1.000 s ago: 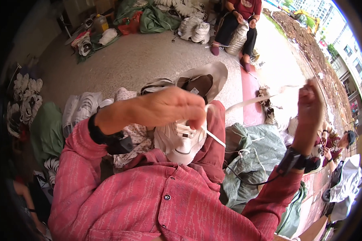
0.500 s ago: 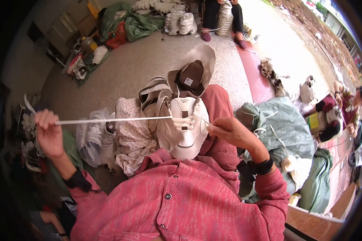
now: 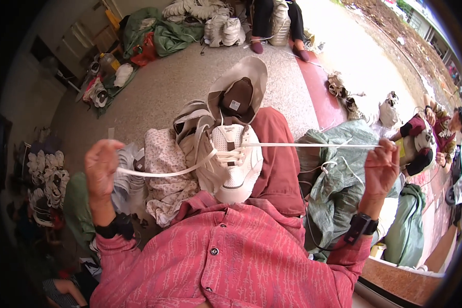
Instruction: Inserting laces into white athletic shoes and organizing them.
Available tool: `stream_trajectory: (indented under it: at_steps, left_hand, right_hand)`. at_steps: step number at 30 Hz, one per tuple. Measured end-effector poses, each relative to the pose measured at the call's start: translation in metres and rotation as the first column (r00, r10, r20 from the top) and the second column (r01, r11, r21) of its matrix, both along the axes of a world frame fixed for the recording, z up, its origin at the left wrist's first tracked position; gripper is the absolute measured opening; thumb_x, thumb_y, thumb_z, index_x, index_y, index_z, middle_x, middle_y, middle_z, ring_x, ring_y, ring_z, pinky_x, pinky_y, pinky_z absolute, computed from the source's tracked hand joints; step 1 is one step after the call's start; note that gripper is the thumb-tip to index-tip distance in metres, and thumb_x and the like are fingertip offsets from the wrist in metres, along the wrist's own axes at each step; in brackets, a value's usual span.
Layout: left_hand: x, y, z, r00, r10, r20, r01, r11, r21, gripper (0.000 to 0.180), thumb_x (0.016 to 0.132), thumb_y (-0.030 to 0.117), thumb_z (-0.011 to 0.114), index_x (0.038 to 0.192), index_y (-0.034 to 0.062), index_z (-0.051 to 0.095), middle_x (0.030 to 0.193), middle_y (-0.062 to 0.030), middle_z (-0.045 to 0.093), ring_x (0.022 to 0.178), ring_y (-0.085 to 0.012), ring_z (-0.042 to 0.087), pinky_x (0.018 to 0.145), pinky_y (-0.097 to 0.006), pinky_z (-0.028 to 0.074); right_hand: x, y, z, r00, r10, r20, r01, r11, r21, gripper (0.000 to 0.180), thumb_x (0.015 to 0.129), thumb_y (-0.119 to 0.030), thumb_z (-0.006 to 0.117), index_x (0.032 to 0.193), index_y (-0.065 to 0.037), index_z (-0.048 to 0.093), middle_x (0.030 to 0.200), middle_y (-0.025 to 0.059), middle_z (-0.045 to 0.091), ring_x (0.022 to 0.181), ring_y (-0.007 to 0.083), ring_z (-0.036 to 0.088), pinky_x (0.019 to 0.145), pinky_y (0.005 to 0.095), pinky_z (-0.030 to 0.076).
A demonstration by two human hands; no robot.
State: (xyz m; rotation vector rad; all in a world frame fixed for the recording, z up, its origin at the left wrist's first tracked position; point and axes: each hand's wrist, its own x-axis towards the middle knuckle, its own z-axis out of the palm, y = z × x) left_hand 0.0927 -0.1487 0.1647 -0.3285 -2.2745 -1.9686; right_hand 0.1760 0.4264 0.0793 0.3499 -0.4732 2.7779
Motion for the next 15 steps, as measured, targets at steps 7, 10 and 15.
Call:
stream_trajectory:
  at_steps: [7, 10, 15]
  left_hand:
    - [-0.035, 0.095, -0.032, 0.908, -0.413, -0.070, 0.351, 0.840, -0.413, 0.006, 0.082, 0.003, 0.069, 0.082, -0.0029, 0.070, 0.073, -0.0016, 0.055, 0.069, -0.0096, 0.052, 0.060, -0.026, 0.039]
    - [-0.043, 0.119, -0.053, 0.886, -0.454, -0.092, 0.368, 0.811, -0.454, 0.008, 0.083, 0.005, 0.070, 0.084, -0.0023, 0.070, 0.073, -0.0047, 0.057, 0.067, -0.0132, 0.054, 0.060, -0.028, 0.041]
    - [-0.048, 0.139, -0.067, 0.842, -0.460, -0.282, 0.198, 0.750, -0.631, 0.008, 0.083, 0.009, 0.069, 0.088, 0.0034, 0.071, 0.077, -0.0104, 0.060, 0.068, -0.0260, 0.061, 0.061, -0.034, 0.047]
  right_hand:
    - [0.033, 0.082, -0.039, 0.966, -0.225, 0.130, 0.248, 0.946, -0.210, 0.014, 0.099, -0.008, 0.051, 0.108, 0.002, 0.052, 0.099, 0.0103, 0.055, 0.076, 0.0144, 0.054, 0.068, 0.0282, 0.044]
    - [0.040, 0.104, -0.067, 0.940, -0.275, 0.202, 0.312, 0.933, -0.181, 0.019, 0.099, -0.004, 0.048, 0.116, 0.004, 0.054, 0.106, 0.0144, 0.058, 0.086, 0.0181, 0.060, 0.075, 0.0305, 0.051]
    - [0.037, 0.116, -0.089, 0.857, -0.407, 0.316, 0.424, 0.905, 0.014, 0.032, 0.098, -0.003, 0.049, 0.129, 0.002, 0.051, 0.111, 0.0153, 0.064, 0.097, 0.0212, 0.065, 0.087, 0.0337, 0.057]
